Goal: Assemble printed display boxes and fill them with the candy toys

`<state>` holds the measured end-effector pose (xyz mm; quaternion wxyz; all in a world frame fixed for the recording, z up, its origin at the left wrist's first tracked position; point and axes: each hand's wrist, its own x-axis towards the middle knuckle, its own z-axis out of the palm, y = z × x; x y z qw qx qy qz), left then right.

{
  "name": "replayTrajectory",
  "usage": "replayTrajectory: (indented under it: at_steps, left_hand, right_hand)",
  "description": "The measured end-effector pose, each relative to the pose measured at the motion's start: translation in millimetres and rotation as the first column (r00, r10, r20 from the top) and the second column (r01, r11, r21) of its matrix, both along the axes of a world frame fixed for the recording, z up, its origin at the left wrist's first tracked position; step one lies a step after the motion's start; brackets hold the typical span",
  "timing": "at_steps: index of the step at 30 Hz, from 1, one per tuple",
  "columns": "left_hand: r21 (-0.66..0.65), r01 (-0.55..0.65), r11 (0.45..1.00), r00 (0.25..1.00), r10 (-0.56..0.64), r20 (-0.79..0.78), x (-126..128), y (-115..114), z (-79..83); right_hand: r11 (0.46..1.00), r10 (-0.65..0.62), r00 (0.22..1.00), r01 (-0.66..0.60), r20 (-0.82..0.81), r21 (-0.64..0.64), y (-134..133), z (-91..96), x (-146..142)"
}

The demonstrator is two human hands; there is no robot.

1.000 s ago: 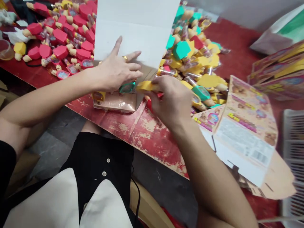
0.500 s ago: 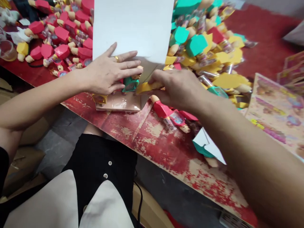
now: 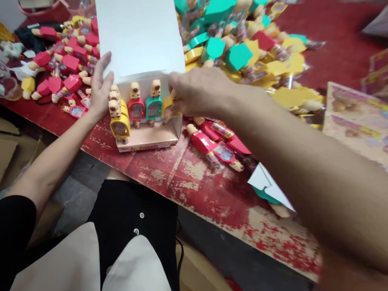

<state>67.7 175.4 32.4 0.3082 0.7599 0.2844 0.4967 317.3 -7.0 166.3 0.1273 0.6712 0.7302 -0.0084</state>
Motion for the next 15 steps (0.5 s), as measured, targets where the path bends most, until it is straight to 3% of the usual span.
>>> replayTrajectory:
  at_steps: [4,6,9,11,15]
  left_hand:
    - [0.093,-0.102,0.99,0.986,0.089,0.138,6,-40,7.0]
    - [0.091,-0.096,0.991,0.986,0.083,0.144,9,-56,13.2]
    - [0.107,-0.037,0.994,0.991,0.023,0.131,12,-71,21.0]
    - [0.089,-0.027,0.996,0.992,0.015,0.127,12,-73,23.5]
    - [0.047,0.003,0.999,0.997,-0.006,0.071,8,-66,22.3]
  right_hand:
    - [0.971,-0.203,0.976,0.211,-0.084,0.114,-23,-11.6,4]
    - [0.96,-0.23,0.966,0.245,-0.116,0.134,-32,-15.9,7]
    - [0.997,-0.024,0.994,0.033,-0.109,0.073,-32,-17.6,13]
    - [0.994,0.092,0.988,-0.084,-0.121,0.075,-24,-17.6,19]
    - [0.987,0.126,0.989,-0.118,-0.072,0.105,-12,-20.5,19]
